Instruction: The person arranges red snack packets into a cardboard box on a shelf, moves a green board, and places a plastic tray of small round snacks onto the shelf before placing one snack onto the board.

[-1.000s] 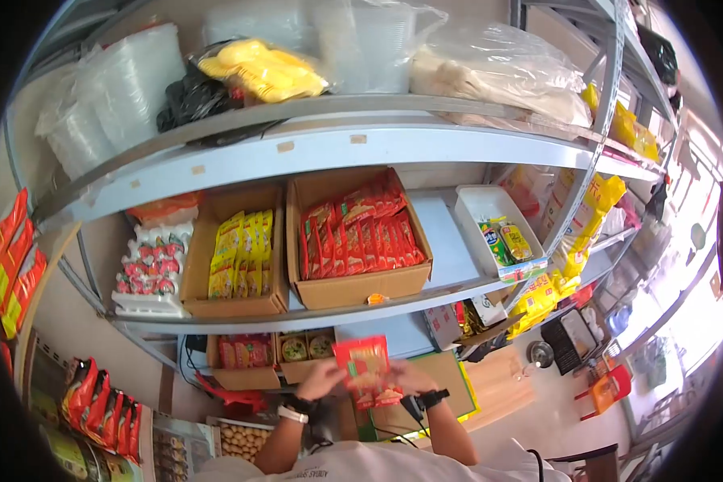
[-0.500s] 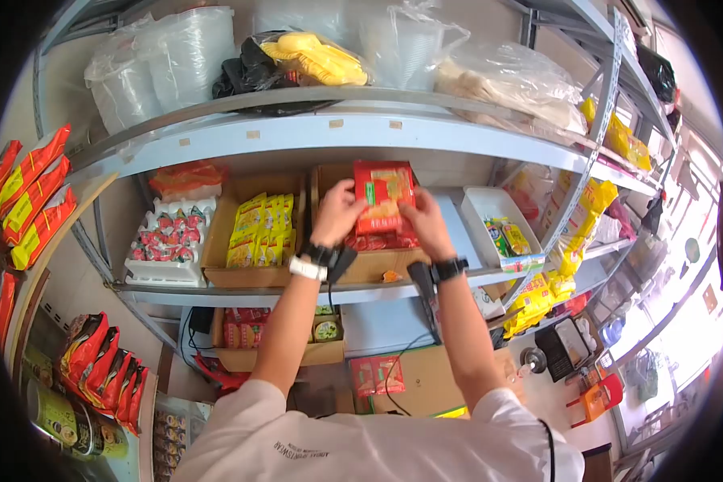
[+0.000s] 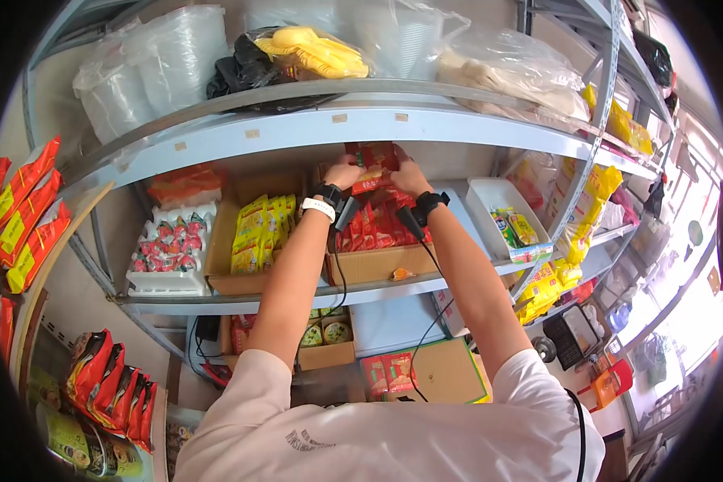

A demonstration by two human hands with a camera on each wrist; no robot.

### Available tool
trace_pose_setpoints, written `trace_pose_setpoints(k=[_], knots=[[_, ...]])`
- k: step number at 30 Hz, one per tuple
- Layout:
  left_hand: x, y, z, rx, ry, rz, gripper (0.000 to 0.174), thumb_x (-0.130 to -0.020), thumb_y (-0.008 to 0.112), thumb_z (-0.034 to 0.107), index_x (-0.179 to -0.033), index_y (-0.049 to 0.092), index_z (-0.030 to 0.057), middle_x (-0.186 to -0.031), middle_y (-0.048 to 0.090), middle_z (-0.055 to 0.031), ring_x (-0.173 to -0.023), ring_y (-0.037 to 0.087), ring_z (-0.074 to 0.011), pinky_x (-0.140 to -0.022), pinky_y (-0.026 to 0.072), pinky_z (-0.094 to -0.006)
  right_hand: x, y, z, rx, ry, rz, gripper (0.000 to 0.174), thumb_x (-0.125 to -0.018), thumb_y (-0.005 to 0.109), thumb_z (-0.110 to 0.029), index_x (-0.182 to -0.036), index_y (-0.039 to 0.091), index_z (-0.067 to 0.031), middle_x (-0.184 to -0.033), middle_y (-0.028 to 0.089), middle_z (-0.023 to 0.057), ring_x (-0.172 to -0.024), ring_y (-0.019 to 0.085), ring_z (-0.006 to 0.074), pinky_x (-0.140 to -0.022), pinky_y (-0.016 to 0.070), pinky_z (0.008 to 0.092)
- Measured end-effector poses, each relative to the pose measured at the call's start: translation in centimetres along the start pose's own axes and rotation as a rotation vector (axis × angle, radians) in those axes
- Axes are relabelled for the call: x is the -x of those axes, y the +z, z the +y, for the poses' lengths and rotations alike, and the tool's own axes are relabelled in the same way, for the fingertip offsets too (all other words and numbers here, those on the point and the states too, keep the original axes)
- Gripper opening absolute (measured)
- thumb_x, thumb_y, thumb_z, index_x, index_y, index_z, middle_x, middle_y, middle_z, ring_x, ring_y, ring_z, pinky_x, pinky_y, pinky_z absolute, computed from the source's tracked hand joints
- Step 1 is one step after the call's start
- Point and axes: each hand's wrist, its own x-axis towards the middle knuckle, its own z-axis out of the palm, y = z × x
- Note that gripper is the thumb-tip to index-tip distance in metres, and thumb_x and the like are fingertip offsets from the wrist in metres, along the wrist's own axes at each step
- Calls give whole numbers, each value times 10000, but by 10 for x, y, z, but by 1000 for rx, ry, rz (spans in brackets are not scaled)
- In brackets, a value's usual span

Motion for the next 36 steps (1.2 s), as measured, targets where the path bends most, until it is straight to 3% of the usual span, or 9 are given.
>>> trace_pose_setpoints(k=[5, 10, 18, 22, 26, 30, 33, 34, 36], knots=[[-34, 27, -21, -60, -54, -20, 507, -754, 604, 365, -1148, 573, 48, -1168, 575, -177, -1072, 550, -274, -902, 417, -335, -4, 18, 19, 124, -14, 37, 658, -695, 553, -86, -1320, 356, -41, -1171, 515, 283, -1122, 469, 412, -943, 400, 423], [-55, 50, -47, -173, 159, -23, 357, -741, 605, 323, -927, 664, 24, -828, 663, -156, -775, 628, -238, -708, 477, -373, -18, 43, 64, 172, 61, -154, 681, -705, 580, -126, -1327, 319, -30, -1162, 506, 301, -1090, 492, 416, -917, 426, 433], [-38, 49, -23, 22, -260, -329, 373, -761, 609, 298, -993, 635, 7, -878, 648, -160, -729, 605, -198, -671, 485, -366, -22, 59, 85, 234, -7, -168, 536, -698, 530, -59, -1230, 471, -25, -1160, 544, 246, -1111, 502, 378, -942, 412, 401], [-41, 53, -37, -23, -60, -309, 377, -763, 590, 373, -916, 658, 35, -833, 656, -130, -698, 596, -195, -637, 475, -353, -32, 71, 111, 87, -222, -222, 511, -695, 540, 11, -1201, 520, -58, -1052, 613, 173, -969, 575, 298, -859, 450, 359], [-58, 61, -57, -173, -142, -456, 452, -784, 552, 474, -879, 664, 46, -806, 657, -129, -697, 599, -222, -645, 470, -365, -23, 45, 78, 57, 23, -371, 476, -718, 568, -186, -1174, 540, -52, -1111, 571, 220, -1062, 530, 362, -908, 426, 412], [-65, 72, -72, -175, 29, -435, 492, -847, 480, 493, -898, 644, 32, -774, 634, -129, -643, 577, -239, -617, 459, -360, -30, 41, 101, 409, -182, -113, 341, -732, 537, -223, -1039, 639, -114, -1081, 604, 168, -1029, 549, 336, -907, 438, 390], [-75, 81, -84, -200, 85, -542, 454, -852, 476, 404, -1176, 570, 101, -836, 652, -113, -698, 606, -211, -627, 483, -333, -28, 38, 98, 389, -183, -120, 295, -786, 578, -186, -1046, 627, -56, -1026, 625, 152, -961, 594, 294, -849, 462, 350], [-43, 55, -43, -236, 80, -455, 347, -800, 453, 220, -1013, 615, 0, -1028, 601, -246, -941, 584, -367, -796, 444, -426, -28, 42, 95, 305, -167, -175, 285, -774, 569, -167, -1030, 632, -58, -1020, 627, 159, -962, 594, 303, -849, 462, 357], [-41, 57, -46, -235, 47, -413, 325, -802, 453, 180, -984, 630, -22, -1026, 609, -229, -938, 591, -353, -789, 448, -414, -30, 47, 91, 161, -120, -267, 271, -751, 552, -127, -998, 642, -60, -1009, 631, 173, -964, 594, 321, -847, 462, 372]])
